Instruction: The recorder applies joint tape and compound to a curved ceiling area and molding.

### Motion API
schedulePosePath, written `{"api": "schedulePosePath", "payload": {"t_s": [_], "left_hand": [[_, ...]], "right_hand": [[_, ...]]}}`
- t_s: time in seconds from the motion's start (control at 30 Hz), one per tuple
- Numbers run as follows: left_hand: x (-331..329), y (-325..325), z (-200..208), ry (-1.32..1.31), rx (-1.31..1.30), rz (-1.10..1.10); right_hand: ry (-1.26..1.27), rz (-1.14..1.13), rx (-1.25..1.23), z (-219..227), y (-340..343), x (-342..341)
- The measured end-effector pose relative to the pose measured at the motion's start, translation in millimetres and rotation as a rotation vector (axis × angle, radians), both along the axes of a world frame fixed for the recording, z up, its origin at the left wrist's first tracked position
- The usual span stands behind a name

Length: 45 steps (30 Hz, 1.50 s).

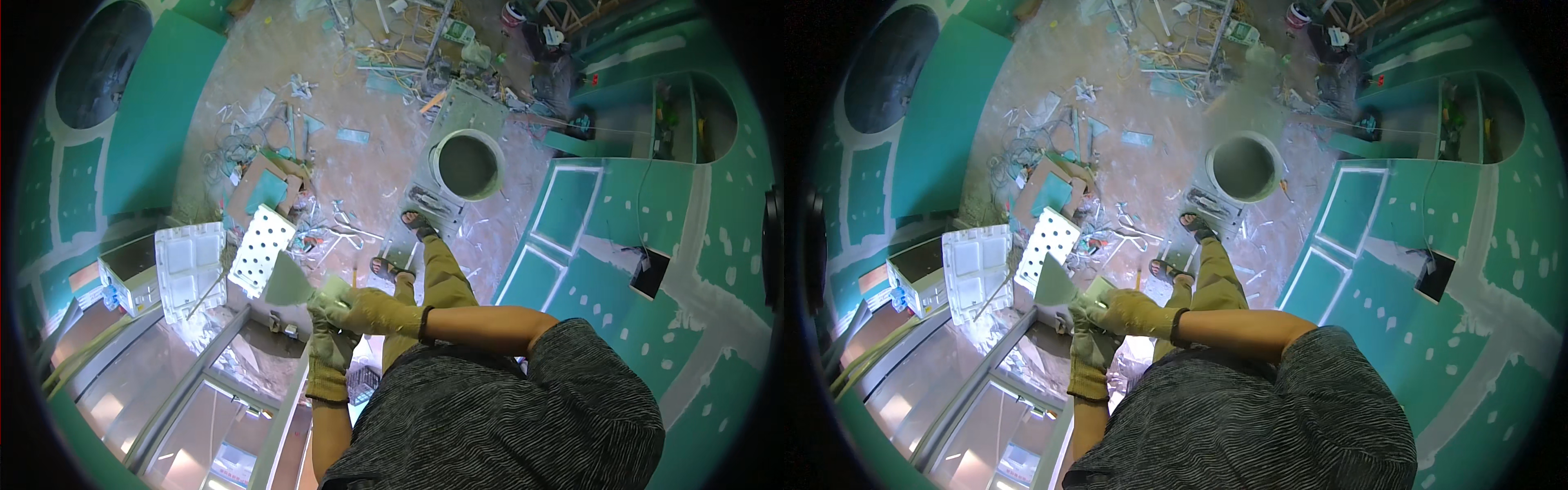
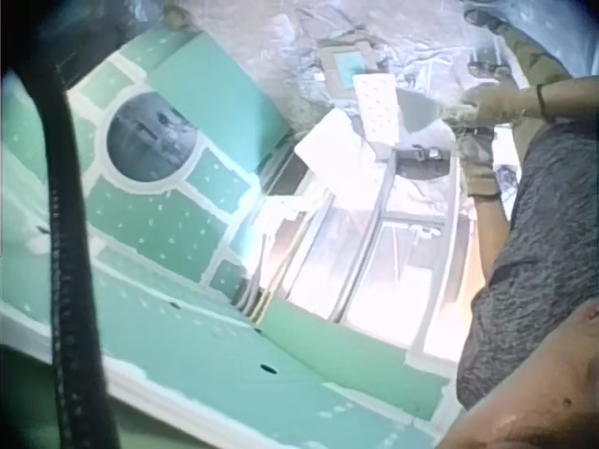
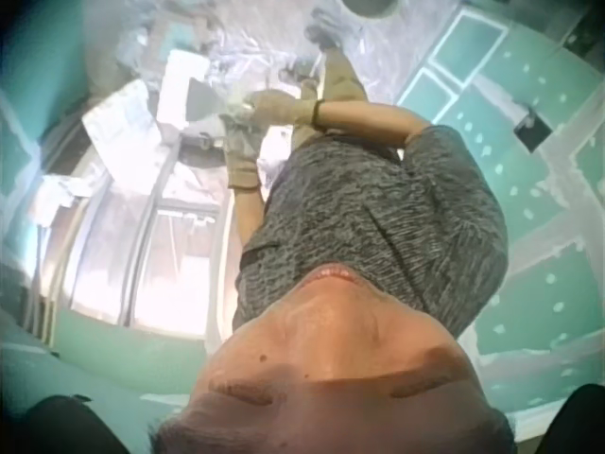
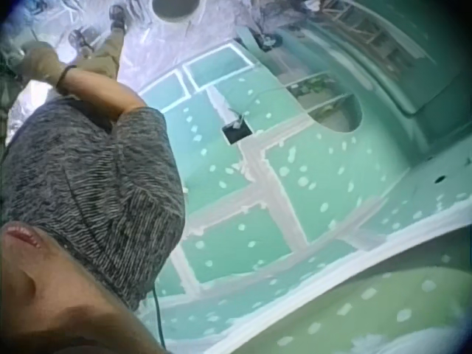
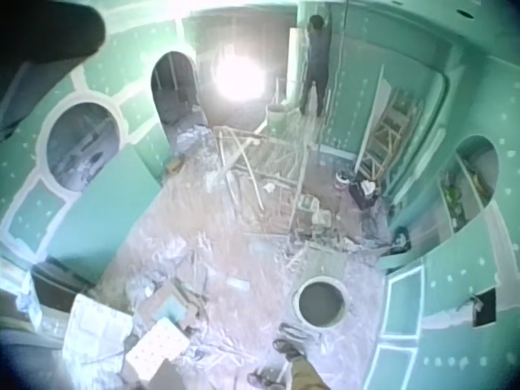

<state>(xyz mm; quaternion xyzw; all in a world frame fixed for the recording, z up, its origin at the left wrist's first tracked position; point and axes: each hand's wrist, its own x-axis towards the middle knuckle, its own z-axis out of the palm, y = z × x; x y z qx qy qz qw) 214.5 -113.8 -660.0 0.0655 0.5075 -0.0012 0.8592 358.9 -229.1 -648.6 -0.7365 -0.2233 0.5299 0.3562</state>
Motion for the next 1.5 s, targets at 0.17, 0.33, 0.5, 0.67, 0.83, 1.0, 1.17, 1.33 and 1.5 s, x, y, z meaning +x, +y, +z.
{"api": "schedulePosePath", "payload": {"t_s": [0.17,0.33,0.5,0.67,0.83,1.0,1.17,1.33,1.5], "left_hand": [[39.9,-17.6,-10.4,0.038,-0.017,-0.1],[43.0,-40.1,-31.9,0.303,0.217,-0.159],[0.8,-33.9,-83.4,0.54,0.29,-0.212],[-118.7,-51.0,-110.6,0.931,0.535,-0.413],[-247.7,-106.2,-74.2,0.93,0.47,-1.077],[-311.2,-142.6,-73.0,0.766,0.495,-1.383],[-336.5,-178.4,-92.2,0.734,0.457,-1.516],[-358.5,-218.7,-77.7,0.757,0.403,-1.623],[-406.6,-272.0,-43.1,0.742,0.489,-1.748]], "right_hand": [[0.056,0.232,-0.008,-14.2,-15.6,10.2],[0.14,0.32,0.046,-43.0,-33.0,22.9],[0.299,0.353,0.235,-145.9,-74.6,81.9],[-0.257,0.237,-0.303,-285.3,-105.7,191.8],[-0.652,0.397,-0.372,-408.3,-111.9,261.9],[-0.791,0.78,-0.433,-510.4,-83.6,266.6],[-0.451,1.055,-0.835,-582.1,-88.7,280.3],[-0.54,1.19,-0.802,-574.8,-71.8,285.6],[-0.364,1.16,-0.773,-543.8,-59.1,297.0]]}}
